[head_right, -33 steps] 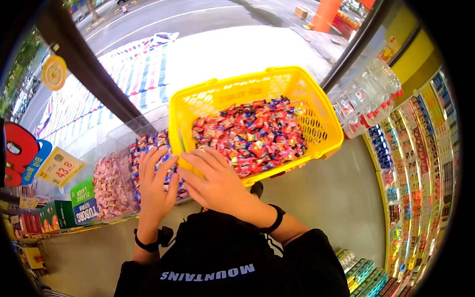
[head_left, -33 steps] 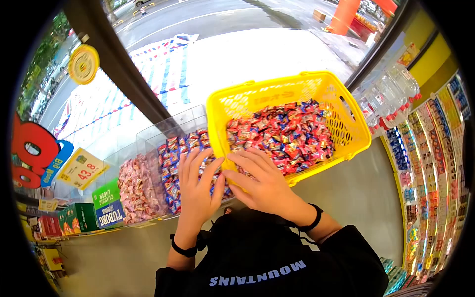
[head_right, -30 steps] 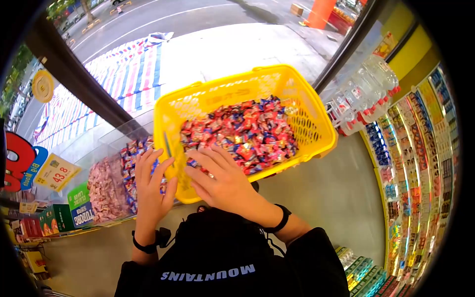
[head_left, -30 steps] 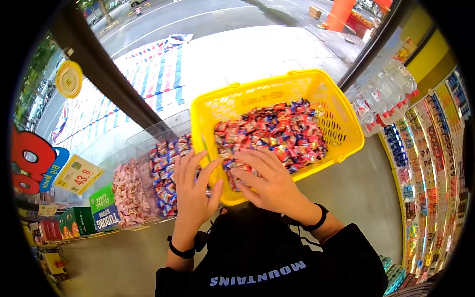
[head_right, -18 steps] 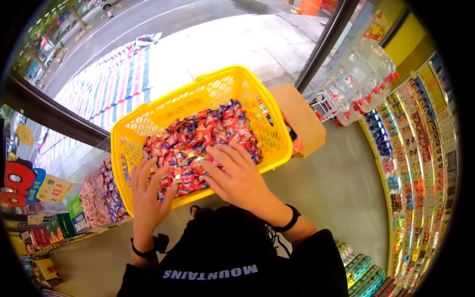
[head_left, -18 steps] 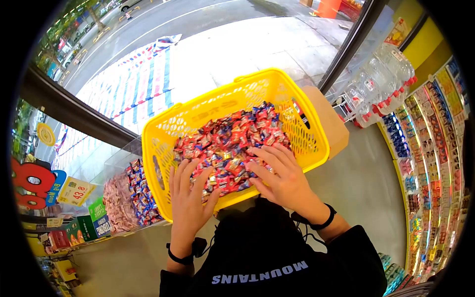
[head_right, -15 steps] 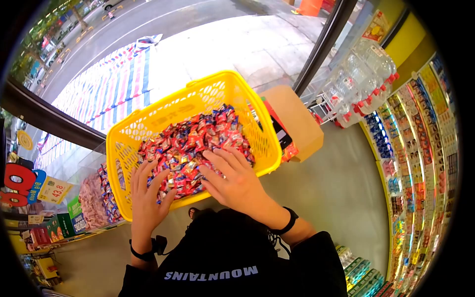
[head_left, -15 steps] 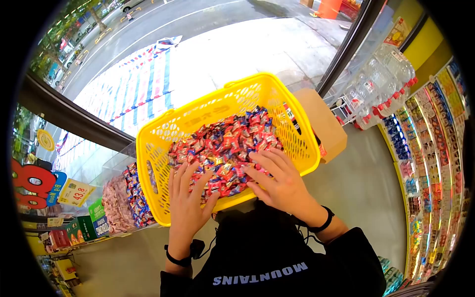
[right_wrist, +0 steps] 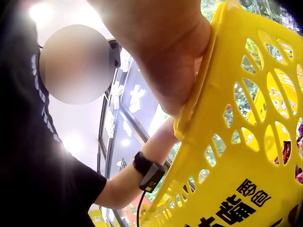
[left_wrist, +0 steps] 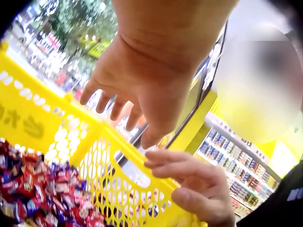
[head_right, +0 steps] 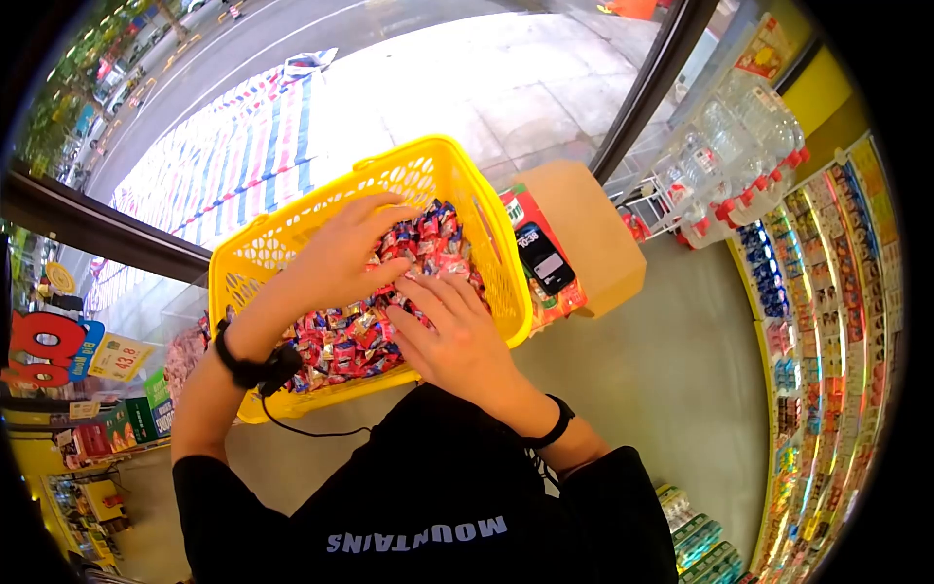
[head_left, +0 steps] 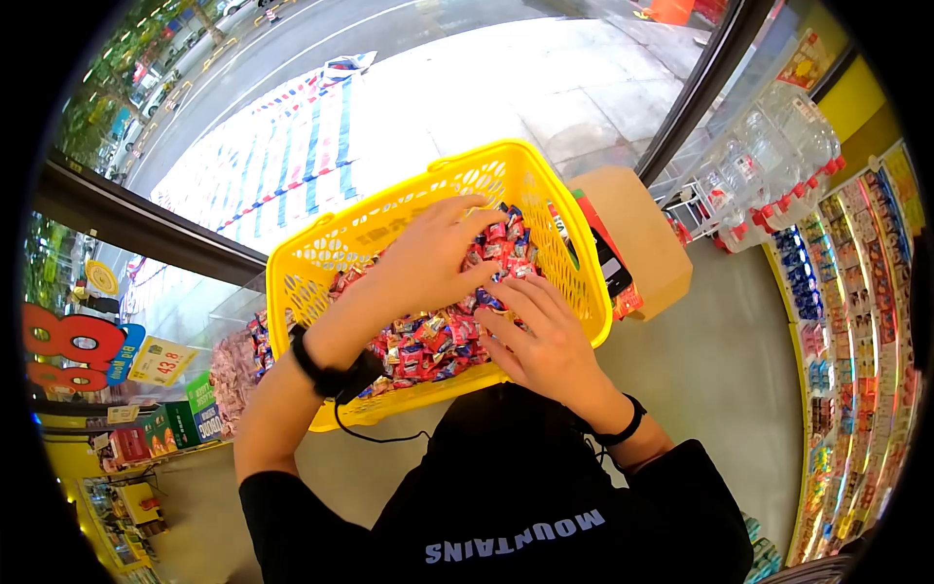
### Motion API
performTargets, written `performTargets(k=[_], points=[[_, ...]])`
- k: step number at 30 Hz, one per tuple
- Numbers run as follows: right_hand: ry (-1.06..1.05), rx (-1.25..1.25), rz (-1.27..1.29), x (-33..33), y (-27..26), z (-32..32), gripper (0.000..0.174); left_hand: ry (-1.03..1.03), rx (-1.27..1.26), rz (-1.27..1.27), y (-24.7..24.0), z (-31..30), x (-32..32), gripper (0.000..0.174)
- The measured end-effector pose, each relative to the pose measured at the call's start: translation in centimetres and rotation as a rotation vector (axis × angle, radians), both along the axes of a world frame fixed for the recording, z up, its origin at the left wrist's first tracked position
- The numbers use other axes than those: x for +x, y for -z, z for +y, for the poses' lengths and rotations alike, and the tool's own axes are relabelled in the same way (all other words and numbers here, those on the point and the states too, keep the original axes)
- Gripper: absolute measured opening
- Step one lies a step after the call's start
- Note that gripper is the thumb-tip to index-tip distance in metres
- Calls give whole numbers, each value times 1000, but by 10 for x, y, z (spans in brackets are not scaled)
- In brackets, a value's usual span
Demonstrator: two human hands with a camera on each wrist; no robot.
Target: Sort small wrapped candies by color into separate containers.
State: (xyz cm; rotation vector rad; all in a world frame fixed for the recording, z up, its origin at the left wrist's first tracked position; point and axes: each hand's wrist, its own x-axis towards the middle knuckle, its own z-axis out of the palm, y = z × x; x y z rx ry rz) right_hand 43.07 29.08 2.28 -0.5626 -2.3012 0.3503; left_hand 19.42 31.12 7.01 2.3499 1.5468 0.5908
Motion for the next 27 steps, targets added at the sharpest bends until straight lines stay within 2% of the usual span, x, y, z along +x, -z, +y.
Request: performTargets(k=[2, 5, 8, 11, 15, 20, 23, 27], points=[[7, -24, -6, 0, 4, 1, 29, 35, -52, 39, 47, 29, 9, 64], [5, -22, -6, 1, 1, 0, 28, -28, -226, 205, 103, 56, 21, 72], [20, -30, -16, 0, 2, 1, 30, -132, -176, 227, 160, 66, 24, 80], [31, -36, -28, -1, 1, 0, 29, -173, -145, 241, 190, 72, 24, 88], [52, -32, -44, -1, 2, -1, 28, -217, -84, 250, 202, 67, 36, 92], [31, -18, -38, -1, 1, 0, 29, -120, -162, 312, 211, 57, 24, 91], [26, -33, -39, 0, 1, 0, 29, -42, -318, 439, 179, 37, 18, 92], [42, -33, -76, 0, 1, 1, 30, 16, -330, 525, 165, 11, 7, 93]])
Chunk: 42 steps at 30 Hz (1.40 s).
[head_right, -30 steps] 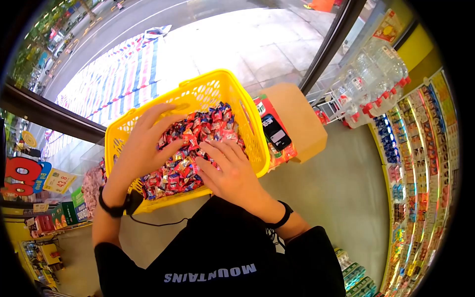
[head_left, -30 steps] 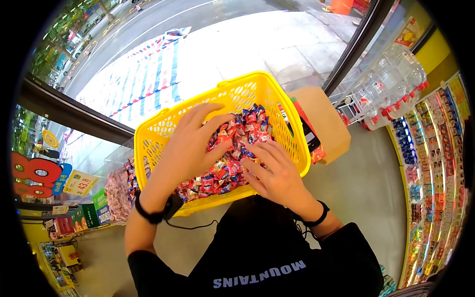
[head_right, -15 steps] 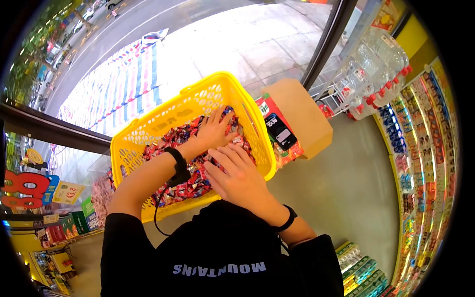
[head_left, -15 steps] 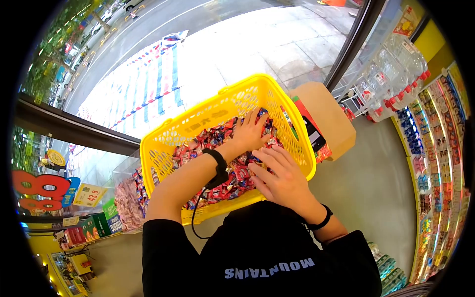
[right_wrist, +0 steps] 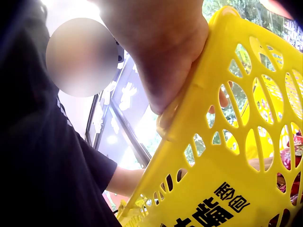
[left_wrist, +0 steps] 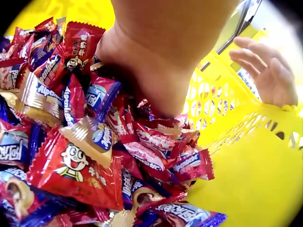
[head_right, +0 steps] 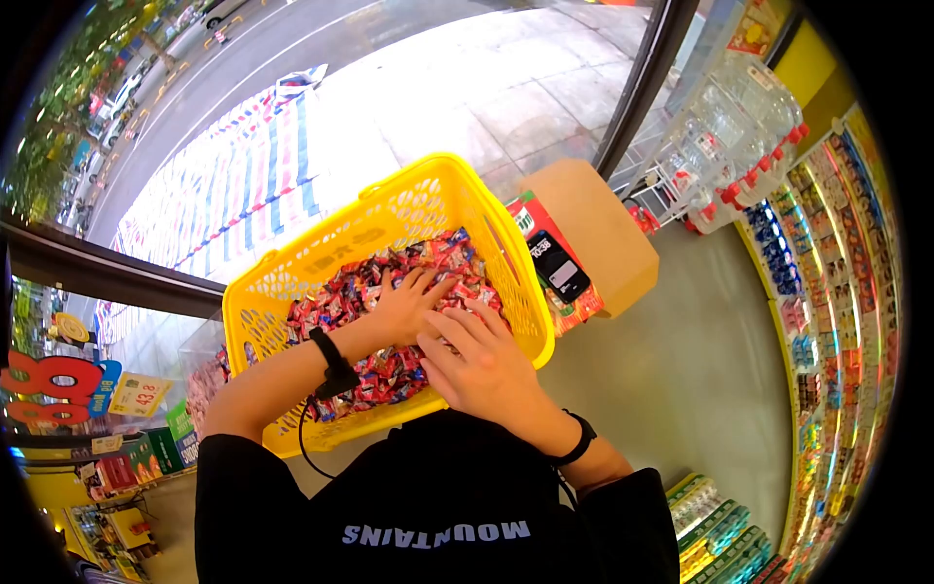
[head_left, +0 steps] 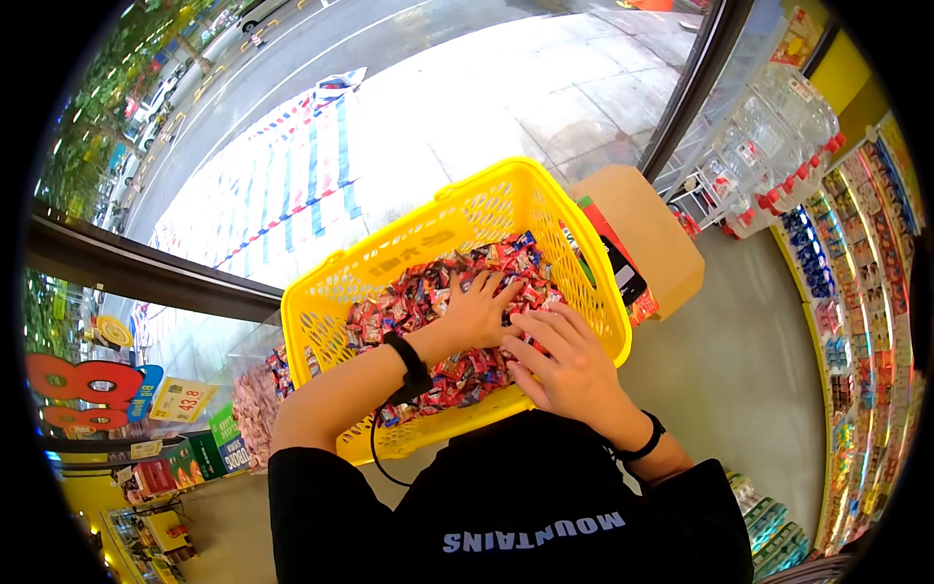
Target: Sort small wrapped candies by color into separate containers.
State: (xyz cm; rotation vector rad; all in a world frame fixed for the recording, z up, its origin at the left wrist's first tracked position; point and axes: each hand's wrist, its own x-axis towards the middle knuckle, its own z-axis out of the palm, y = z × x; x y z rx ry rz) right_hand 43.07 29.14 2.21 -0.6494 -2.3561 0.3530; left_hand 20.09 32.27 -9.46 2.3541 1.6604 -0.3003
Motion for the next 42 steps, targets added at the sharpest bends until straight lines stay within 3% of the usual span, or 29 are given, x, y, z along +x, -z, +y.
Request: performTargets(k=[11, 13, 19, 23, 26, 32, 42], points=[[9, -25, -15, 0, 2, -1, 31, -14, 66, -104, -13, -17, -4, 92], [16, -28, -12, -1, 2, -1, 31, 14, 100, -81, -34, -18, -3, 93], [93, -20, 58, -3, -2, 0, 41, 129, 188, -201, -115, -36, -8, 72], [130, -7, 68, -1, -4, 1, 50, 199, 123, -242, -164, -64, -8, 62], [68, -24, 65, 1, -3, 2, 45, 188, 54, -277, -183, -86, -7, 55], [-72, -5, 68, 6, 1, 1, 33, 80, -10, -373, -188, -121, 5, 61], [-211, 55, 68, 5, 0, 1, 25, -94, 206, -397, -179, -157, 15, 60]])
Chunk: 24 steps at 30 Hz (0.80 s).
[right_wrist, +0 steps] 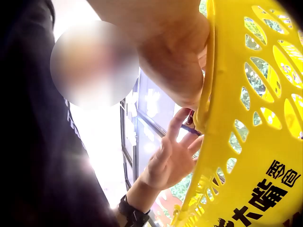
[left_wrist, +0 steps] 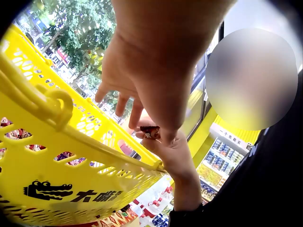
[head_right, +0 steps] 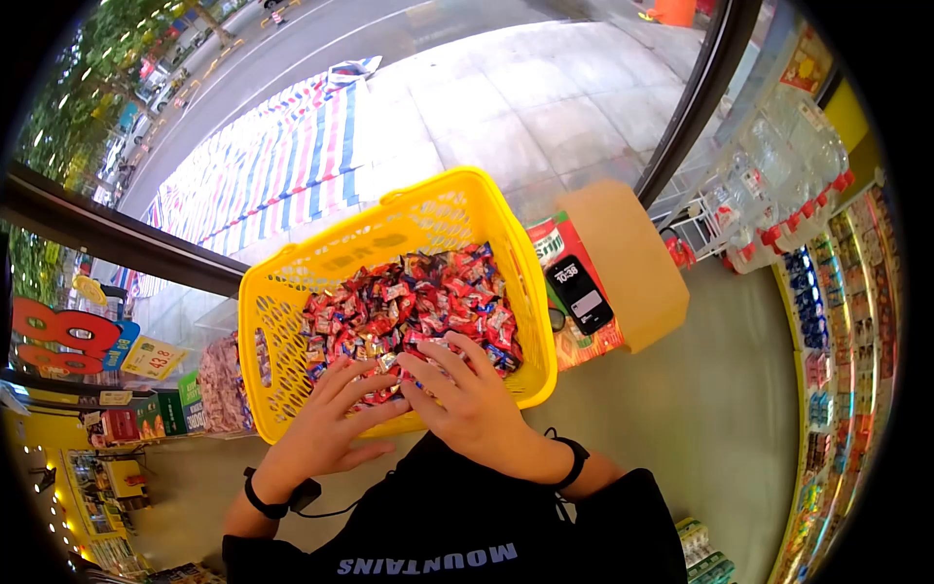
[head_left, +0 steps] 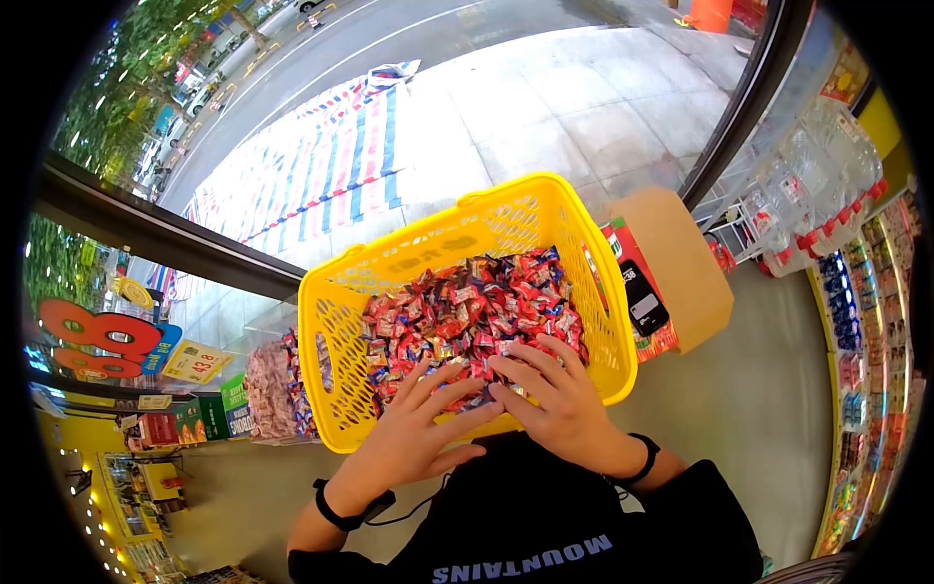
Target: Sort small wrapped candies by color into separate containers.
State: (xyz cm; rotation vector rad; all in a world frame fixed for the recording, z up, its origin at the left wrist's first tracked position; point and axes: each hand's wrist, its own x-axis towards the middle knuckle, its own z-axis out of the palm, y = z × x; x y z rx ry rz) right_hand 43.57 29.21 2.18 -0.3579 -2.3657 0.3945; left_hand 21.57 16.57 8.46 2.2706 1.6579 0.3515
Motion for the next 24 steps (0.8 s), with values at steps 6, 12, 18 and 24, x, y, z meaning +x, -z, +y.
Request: performTargets(k=[6, 12, 18, 24], points=[[-12, 3, -24, -28, -5, -38, 19, -122, 394, 82, 18, -29, -16, 49], [-58, 22, -22, -81, -7, -80, 24, -208, 533, 125, 30, -82, -65, 42], [-138, -6, -40, -155, -4, -139, 27, -290, 591, 30, 41, -152, -139, 36], [-134, 56, -106, -215, 1, -178, 27, -321, 599, -109, 68, -189, -197, 35]])
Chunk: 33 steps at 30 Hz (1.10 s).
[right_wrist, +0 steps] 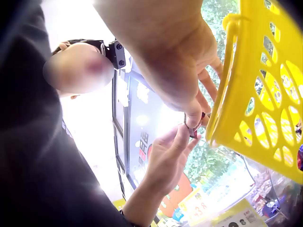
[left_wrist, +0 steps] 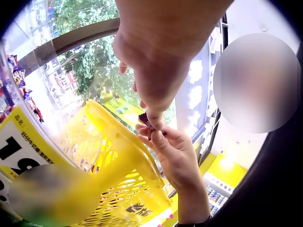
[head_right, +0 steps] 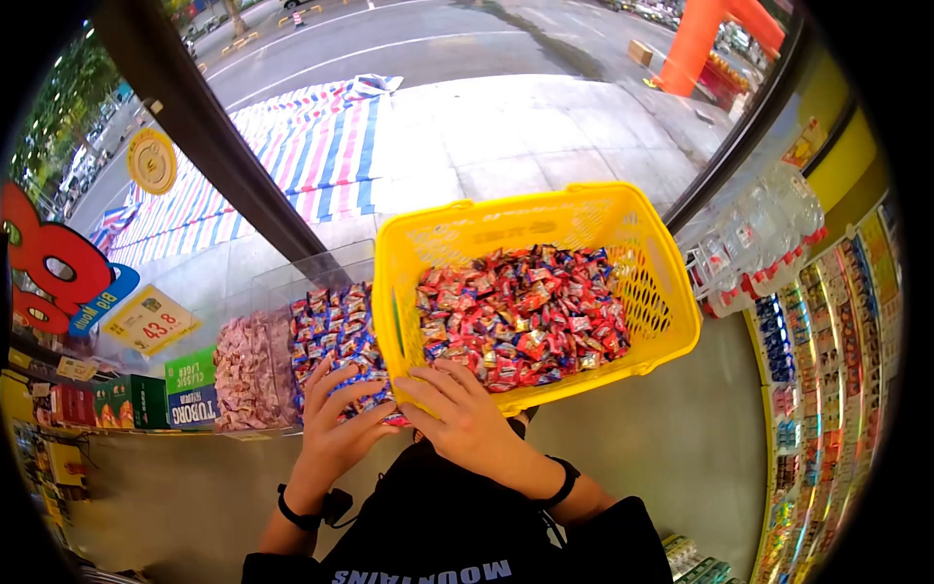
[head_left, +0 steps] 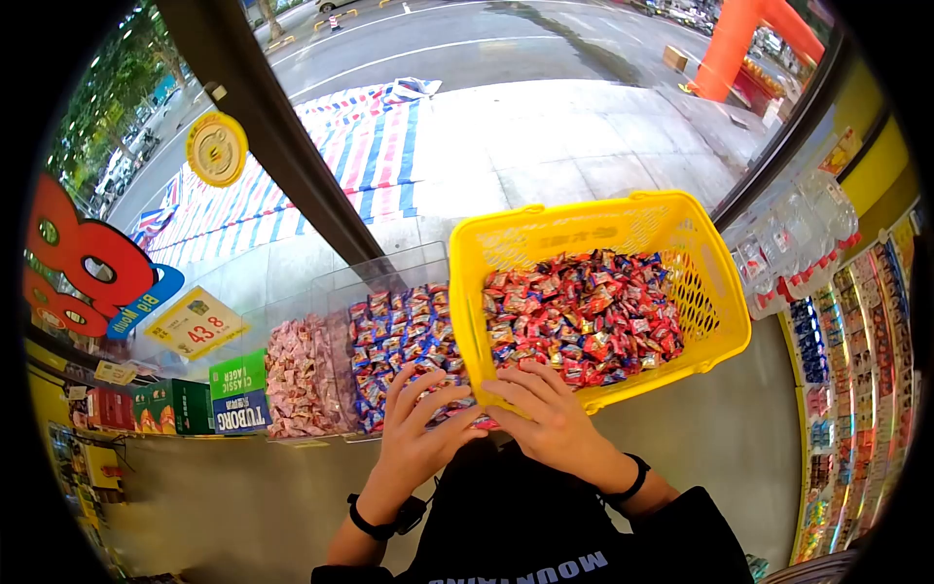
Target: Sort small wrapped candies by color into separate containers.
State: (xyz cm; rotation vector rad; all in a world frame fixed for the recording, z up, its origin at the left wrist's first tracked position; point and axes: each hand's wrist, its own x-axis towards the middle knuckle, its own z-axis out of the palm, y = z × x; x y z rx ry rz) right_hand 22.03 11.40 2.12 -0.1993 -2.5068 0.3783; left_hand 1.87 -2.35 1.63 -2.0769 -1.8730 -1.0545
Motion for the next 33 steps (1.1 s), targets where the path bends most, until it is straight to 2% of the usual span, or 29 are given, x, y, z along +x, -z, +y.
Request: performTargets(k=[5, 7, 10, 14, 19, 25, 28, 33], points=[[63, -71, -18, -31, 2, -10, 28, 5, 36, -73, 17, -6, -36, 30], [121, -93, -16, -32, 5, -8, 33, -104, 39, -82, 22, -7, -53, 28], [185, -143, -23, -34, 9, -10, 31, -242, 40, -96, 50, -4, -75, 25], [224, -110, -22, -39, 9, -14, 28, -260, -58, -124, 88, -2, -78, 23], [254, -109, -19, -39, 9, -17, 27, -268, -126, -163, 99, 13, -69, 21], [261, -77, -11, -38, 11, -18, 28, -348, -226, -49, 97, 41, -63, 21], [264, -67, 2, -37, 10, -18, 29, -425, -187, -6, 89, 41, -65, 26], [252, -71, 22, -38, 13, -17, 28, -342, -99, -152, 74, 34, -61, 34]])
